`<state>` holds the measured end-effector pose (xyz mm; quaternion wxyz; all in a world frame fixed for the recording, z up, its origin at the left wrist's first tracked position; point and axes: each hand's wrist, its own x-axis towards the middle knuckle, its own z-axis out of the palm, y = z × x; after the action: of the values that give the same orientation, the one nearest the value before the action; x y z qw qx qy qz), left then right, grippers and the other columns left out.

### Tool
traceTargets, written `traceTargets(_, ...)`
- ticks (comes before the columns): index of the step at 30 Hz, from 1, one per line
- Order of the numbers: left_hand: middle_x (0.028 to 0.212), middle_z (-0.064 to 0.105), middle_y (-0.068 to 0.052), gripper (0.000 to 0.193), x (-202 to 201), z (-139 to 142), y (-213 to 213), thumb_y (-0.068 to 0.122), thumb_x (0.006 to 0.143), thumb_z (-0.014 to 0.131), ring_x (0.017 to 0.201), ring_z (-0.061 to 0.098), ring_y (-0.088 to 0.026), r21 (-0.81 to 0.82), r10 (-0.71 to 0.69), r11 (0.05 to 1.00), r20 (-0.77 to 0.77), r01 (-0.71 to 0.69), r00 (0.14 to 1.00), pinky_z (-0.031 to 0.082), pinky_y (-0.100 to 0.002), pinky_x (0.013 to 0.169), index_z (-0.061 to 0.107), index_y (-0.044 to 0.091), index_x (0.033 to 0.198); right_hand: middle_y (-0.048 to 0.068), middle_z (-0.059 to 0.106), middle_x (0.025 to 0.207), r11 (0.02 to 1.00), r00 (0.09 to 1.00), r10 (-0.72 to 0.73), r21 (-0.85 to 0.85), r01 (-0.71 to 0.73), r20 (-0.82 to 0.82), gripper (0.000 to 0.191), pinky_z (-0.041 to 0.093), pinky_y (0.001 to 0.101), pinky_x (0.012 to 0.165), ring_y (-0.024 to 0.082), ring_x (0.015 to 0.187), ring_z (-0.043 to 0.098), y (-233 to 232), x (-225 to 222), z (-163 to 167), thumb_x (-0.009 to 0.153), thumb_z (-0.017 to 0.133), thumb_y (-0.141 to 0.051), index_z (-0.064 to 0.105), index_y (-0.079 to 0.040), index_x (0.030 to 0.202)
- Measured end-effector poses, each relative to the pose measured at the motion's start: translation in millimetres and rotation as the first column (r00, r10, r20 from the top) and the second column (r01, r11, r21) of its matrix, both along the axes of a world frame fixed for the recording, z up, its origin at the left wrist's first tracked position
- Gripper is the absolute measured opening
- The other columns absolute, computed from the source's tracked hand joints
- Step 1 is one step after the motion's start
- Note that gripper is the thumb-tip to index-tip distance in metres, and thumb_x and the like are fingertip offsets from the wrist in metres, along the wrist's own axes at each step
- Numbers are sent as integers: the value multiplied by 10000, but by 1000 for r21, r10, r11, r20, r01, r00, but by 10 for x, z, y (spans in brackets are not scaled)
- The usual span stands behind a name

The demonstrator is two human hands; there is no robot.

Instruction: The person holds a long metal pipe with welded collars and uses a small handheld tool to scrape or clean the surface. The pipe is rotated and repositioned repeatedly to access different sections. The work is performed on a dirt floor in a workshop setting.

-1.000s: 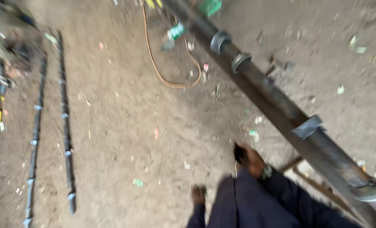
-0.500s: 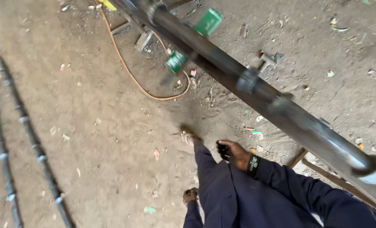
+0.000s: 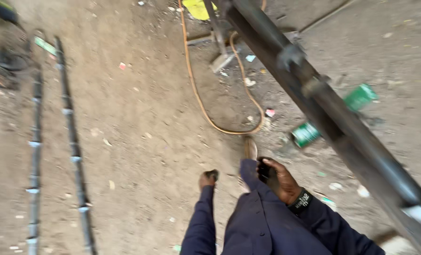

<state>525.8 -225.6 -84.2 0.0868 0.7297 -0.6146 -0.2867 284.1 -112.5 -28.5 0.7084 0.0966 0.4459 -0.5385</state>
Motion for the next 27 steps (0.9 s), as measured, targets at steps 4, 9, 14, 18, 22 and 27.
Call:
traceTargets(4, 1124, 736, -155, 388, -270, -48, -818, 286, 864, 758, 987, 742, -323, 199, 63, 978, -24, -57, 998, 581, -414, 889, 672, 90, 1186, 23, 685, 954, 993, 996, -84, -86, 82, -18, 245, 508, 355, 855, 161, 888, 632, -1020, -26, -177, 956, 674, -302, 682, -102, 1097)
traceTargets(9, 1086, 764, -139, 292, -337, 11, -1743, 231, 852, 757, 1012, 731, -316, 340, -161, 934, 131, 108, 978, 576, -415, 876, 671, 94, 1094, 11, 688, 935, 938, 947, -312, -134, 321, 83, 316, 511, 329, 796, 140, 858, 635, -2361, -251, -144, 928, 694, -356, 697, -91, 1099)
traceTargets(14, 1075, 757, -132, 308, -160, 60, -2777, 237, 857, 757, 1005, 729, -314, 329, -191, 938, 227, 109, 955, 574, -427, 868, 664, 123, 1128, 49, 680, 976, 804, 811, -537, -153, 575, 232, 392, 536, 318, 748, 171, 860, 647, -3361, -703, 143, 968, 741, -406, 656, -79, 1166)
traceTargets(18, 1093, 760, -128, 301, -362, 12, -3695, 263, 879, 755, 1020, 731, -318, 253, -83, 967, 221, 25, 972, 572, -431, 885, 668, 139, 1138, 78, 699, 1019, 735, 749, -652, -141, 663, 118, 632, 550, 321, 739, 175, 866, 657, -3814, -1081, 351, 910, 693, -578, 666, -37, 1236)
traceTargets(22, 1083, 766, -146, 284, -826, -4, -4453, 274, 895, 737, 1021, 734, -327, 251, -182, 958, 144, 142, 973, 576, -426, 884, 676, 138, 1137, 100, 697, 1015, 743, 743, -669, -15, 669, -16, 768, 552, 348, 704, 218, 880, 683, -4158, -1219, 396, 805, 670, -699, 634, -61, 1229)
traceTargets(27, 1074, 763, -151, 285, -1470, 164, -5387, 249, 874, 745, 1007, 726, -342, 212, -395, 895, -30, 392, 918, 569, -438, 865, 679, 119, 1120, 117, 647, 967, 587, 587, -795, 48, 808, -152, 708, 530, 337, 656, 219, 811, 650, -4434, -1158, 286, 821, 697, -632, 609, -23, 1170)
